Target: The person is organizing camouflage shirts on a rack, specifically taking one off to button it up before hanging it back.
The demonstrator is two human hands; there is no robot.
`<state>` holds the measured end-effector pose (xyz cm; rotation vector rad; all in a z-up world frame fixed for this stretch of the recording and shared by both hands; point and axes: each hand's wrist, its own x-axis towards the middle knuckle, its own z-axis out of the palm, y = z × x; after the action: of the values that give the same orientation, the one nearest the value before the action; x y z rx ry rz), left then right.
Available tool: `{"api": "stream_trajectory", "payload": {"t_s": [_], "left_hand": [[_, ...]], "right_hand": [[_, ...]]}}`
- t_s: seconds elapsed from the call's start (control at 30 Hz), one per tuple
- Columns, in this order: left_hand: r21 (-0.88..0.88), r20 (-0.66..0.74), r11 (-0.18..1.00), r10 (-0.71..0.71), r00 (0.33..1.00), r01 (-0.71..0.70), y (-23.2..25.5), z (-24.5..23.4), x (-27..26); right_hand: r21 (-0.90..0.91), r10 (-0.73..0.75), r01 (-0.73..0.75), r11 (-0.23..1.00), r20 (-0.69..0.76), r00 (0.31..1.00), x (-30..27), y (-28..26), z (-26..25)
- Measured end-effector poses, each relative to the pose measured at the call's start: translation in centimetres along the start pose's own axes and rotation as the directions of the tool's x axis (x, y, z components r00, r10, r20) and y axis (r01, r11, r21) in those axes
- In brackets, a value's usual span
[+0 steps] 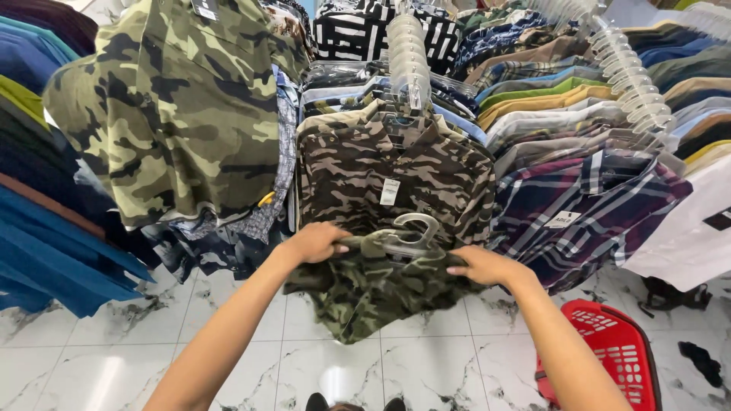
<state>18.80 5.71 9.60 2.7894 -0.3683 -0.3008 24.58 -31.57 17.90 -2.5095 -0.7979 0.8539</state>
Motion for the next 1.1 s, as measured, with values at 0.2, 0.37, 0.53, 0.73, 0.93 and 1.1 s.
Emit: {"api": "stream_trajectory", "payload": {"t_s": [0.2, 0.37, 0.53, 0.73, 0.93, 1.1], "left_hand": [[0.181, -0.249, 0.982, -0.004, 0.969, 0.05, -1.9, 0.0, 2.8], [0.459, -0.73, 0.888, 0.391, 0.561, -0.022, -1.5, -5.3, 2.3], [0.136, -0.175, 0.99, -0.014, 0.984, 0.039, -1.6, -1.5, -0.3], [-0.207, -0.096, 0.977, -0.074, 0.993, 0.053, 0.5, -2.6, -1.2], [-0.242, -0.084, 0.969, -0.081, 0.993, 0.058, 1.7, -3.0, -0.4], [-0.333, -0.047, 0.941, -0.085, 0.995, 0.065, 2.7, -6.6, -3.8]], "right_hand": [[-0.213, -0.131, 0.076, 0.974, -0.259, 0.957, 2.4, 1.8, -2.9], [-0.665, -0.574, 0.107, 0.739, -0.54, 0.615, 3.0, 2.7, -5.2], [-0.096, -0.016, 0.005, 0.995, -0.112, 0.994, -1.4, -3.3, -2.1], [0.055, -0.023, 0.031, 0.998, -0.13, 0.991, -1.6, -5.9, -3.0], [0.142, -0.198, 0.335, 0.932, -0.576, 0.793, 2.8, -5.2, -1.5], [0.04, -0.253, 0.414, 0.909, -0.737, 0.627, 3.6, -3.4, -2.4]]}}
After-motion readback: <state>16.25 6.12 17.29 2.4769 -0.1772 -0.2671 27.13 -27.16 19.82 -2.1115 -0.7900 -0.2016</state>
